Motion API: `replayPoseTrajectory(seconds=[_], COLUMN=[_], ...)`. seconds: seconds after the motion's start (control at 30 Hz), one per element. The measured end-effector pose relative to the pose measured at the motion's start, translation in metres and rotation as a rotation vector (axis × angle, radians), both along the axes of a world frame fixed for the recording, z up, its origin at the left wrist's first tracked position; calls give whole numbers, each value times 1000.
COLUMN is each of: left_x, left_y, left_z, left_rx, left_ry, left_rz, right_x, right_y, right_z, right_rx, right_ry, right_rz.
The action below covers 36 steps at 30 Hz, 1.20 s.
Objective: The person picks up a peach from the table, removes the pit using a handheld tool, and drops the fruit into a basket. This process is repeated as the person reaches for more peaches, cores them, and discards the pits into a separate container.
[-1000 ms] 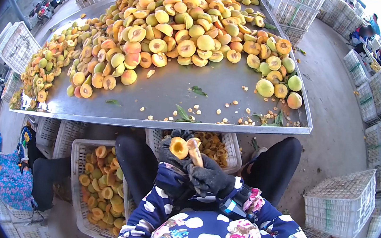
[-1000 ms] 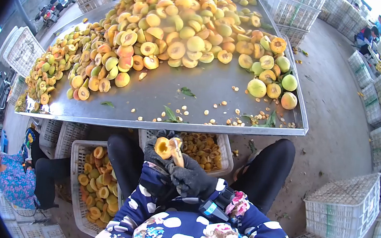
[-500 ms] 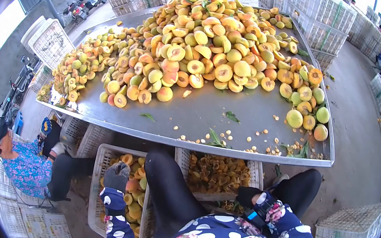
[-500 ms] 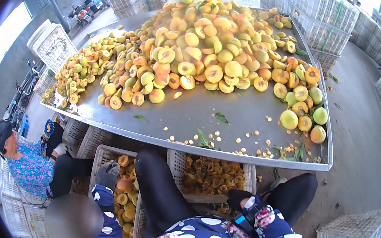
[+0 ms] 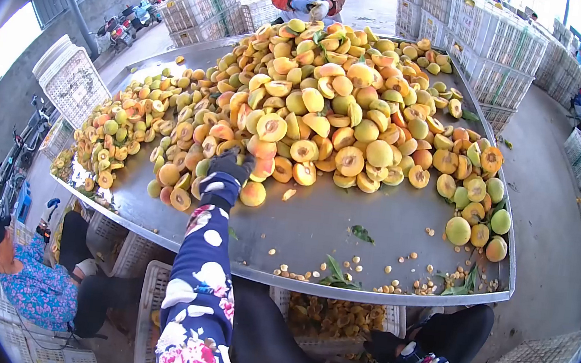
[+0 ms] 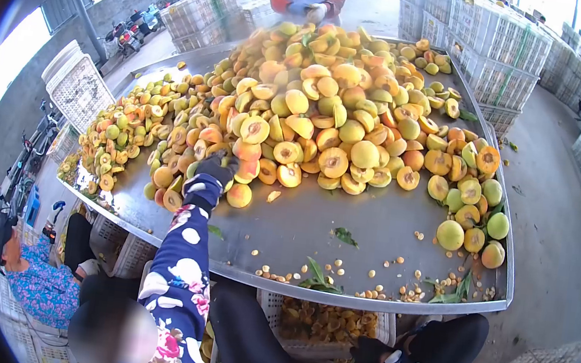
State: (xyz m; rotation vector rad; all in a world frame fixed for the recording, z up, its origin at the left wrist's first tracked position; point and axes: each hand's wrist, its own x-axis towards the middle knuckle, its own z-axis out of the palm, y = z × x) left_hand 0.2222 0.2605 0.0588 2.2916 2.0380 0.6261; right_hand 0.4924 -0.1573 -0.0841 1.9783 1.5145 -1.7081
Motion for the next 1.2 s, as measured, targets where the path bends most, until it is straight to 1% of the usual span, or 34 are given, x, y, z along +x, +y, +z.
replayPoseTrajectory(seconds=[0.03,0.07,0.1,0.17,0.2,0.23,0.27,0.3,0.33,0.37,0.4,0.43,0.5,0.53,0.57,0.6,0.63,0.7,0.73,0.77,0.8,0.83,0.87,0.9,0.93,0.97,1.0,1.03,1.1,1.17,1.2], left_x=[4,3,1,-15,-29,-38,-40,-46,-43,-35,-33,-28,-9,0,5,12,21,34,39,44,49,55,60,65,69,73,77,79,80,84,86], left_y=[4,6,3,-8,-3,-17,-32,-50,-74,-98,-114,-129,-165,-181,-190,-202,-213,-232,-241,-250,-258,-265,-274,-282,-291,-294,-297,-300,-304,-310,-312], left_z=[-7,-14,-22,-43,-52,-57,-45,-31,-10,7,11,12,30,33,30,26,22,17,15,12,7,8,11,17,25,23,20,17,1,-7,-9], left_rx=[65,36,58,-45,-225,-443,-702,-968,-1026,-1082,-1172,-1192,-1232,-1240,-1325,-1320,-1313,-1445,-1509,-1572,-1541,-1500,-1458,-1416,-1390,-1375,-1361,-1346,-1223,-1065,-1138], left_ry=[178,124,91,-268,-419,-1185,-1554,-1921,-2005,-2087,-2150,-2167,-2101,-2110,-2140,-2085,-2030,-2154,-2216,-2278,-2333,-2323,-2310,-2291,-2301,-2299,-2297,-2297,-2209,-2093,-2266], left_rz=[-60,-65,-58,-174,-149,-240,-321,-395,-345,-293,-317,-268,-263,-348,-332,-371,-409,-427,-434,-439,-384,-291,-198,-107,-131,-144,-157,-169,-280,-379,-267], right_x=[2,2,2,0,-1,-2,-3,-4,-4,-4,-4,-5,-3,-3,-4,-5,-7,-10,-10,-11,-14,-16,-17,-19,-20,-22,-24,-25,-23,-22,-22], right_y=[1,0,-3,2,6,9,9,10,11,17,21,22,21,22,23,24,25,26,25,23,22,22,21,21,20,18,18,18,19,21,21], right_z=[-5,-10,-15,-4,1,6,10,15,22,36,47,54,69,86,109,130,148,172,169,170,173,175,178,181,185,187,181,179,178,172,170], right_rx=[22,41,50,64,91,119,162,151,140,77,13,71,190,177,166,155,183,239,308,339,369,400,326,359,392,424,660,760,958,962,962], right_ry=[5,13,25,50,75,99,136,180,225,278,329,364,423,502,579,656,674,709,775,785,796,808,809,756,704,651,521,475,379,291,248], right_rz=[-3,-5,21,97,131,164,182,143,105,6,-95,-113,-164,-221,-280,-340,-353,-374,-352,-337,-322,-304,-339,-323,-308,-293,-201,-155,-55,-17,4])
